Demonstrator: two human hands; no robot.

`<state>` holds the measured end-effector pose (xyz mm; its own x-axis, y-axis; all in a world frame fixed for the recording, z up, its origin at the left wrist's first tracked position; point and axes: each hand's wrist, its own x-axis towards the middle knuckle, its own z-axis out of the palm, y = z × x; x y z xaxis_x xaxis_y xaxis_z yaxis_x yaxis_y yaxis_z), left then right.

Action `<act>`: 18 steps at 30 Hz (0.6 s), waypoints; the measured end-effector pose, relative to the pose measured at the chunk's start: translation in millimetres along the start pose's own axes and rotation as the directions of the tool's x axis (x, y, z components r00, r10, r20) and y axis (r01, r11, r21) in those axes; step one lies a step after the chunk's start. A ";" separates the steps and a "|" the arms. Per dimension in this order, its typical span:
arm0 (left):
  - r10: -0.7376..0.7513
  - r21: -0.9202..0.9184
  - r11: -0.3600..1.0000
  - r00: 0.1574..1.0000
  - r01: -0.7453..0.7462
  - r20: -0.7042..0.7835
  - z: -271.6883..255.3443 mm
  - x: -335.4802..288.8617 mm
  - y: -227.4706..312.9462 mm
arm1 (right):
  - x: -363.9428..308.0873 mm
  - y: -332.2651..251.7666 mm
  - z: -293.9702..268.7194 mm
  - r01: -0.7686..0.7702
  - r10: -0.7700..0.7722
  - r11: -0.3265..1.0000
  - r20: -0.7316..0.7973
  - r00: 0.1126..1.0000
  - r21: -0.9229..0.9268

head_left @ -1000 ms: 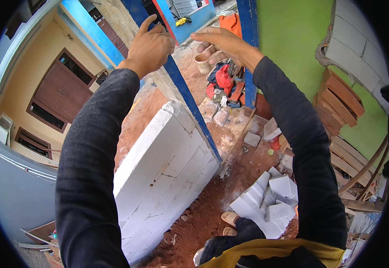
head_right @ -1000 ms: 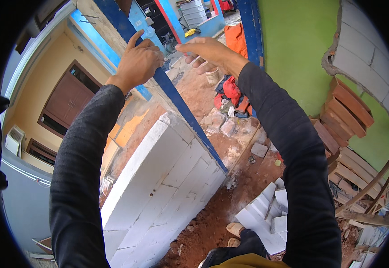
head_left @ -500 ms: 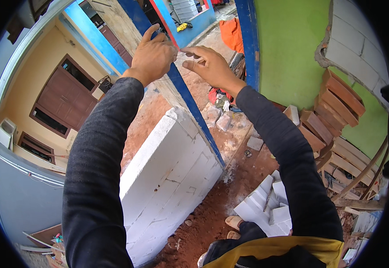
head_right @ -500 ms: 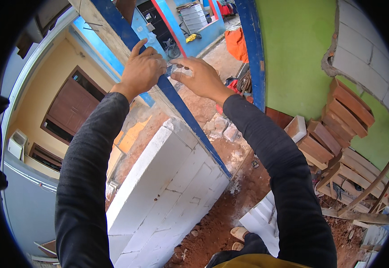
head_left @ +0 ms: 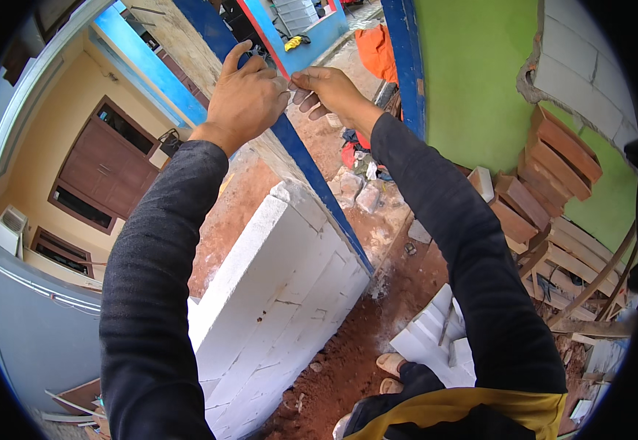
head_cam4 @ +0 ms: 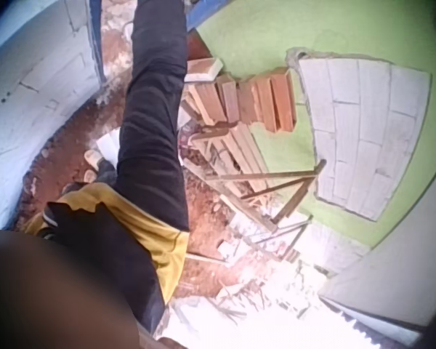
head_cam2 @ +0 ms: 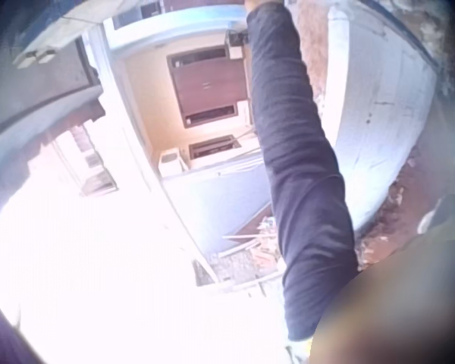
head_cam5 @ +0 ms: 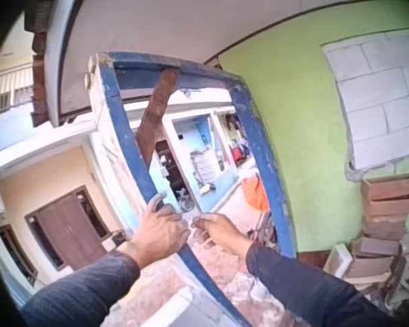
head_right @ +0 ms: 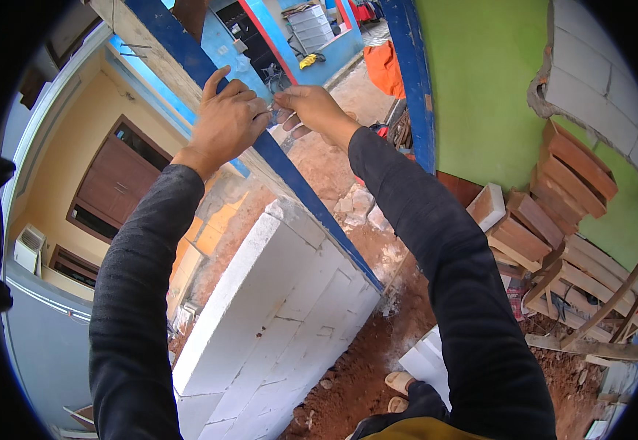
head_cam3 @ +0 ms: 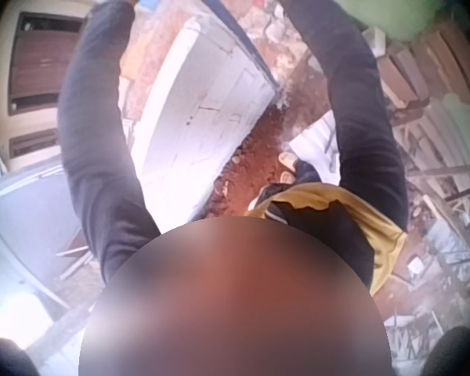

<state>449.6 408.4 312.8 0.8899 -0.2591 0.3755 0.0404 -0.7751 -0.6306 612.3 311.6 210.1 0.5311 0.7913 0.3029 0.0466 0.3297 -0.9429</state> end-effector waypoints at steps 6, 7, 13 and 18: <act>0.126 0.054 0.991 0.991 -0.124 -0.041 -1.8 -4.6 -12.0 | 11.1 1.1 -6.2 -0.041 0.041 0.999 0.040 0.998 -0.003; 0.148 0.048 0.988 0.988 -0.146 -0.051 -2.4 -5.0 -14.2 | 12.5 2.4 -5.5 -0.034 0.034 0.999 0.049 0.998 0.000; 0.124 -0.054 0.991 0.992 -0.125 -0.018 0.9 -3.4 -22.1 | 20.7 17.5 14.7 -0.004 0.006 0.992 -0.015 1.000 0.123; 0.119 -0.043 0.992 0.993 -0.118 0.026 -4.7 -2.2 -19.7 | 16.4 31.4 28.8 0.009 0.015 0.976 -0.106 0.994 0.218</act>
<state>444.7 421.5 327.6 0.8997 -0.3346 0.2802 -0.0843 -0.7633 -0.6405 598.1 349.7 189.4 0.6187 0.7368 0.2728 -0.1345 0.4414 -0.8872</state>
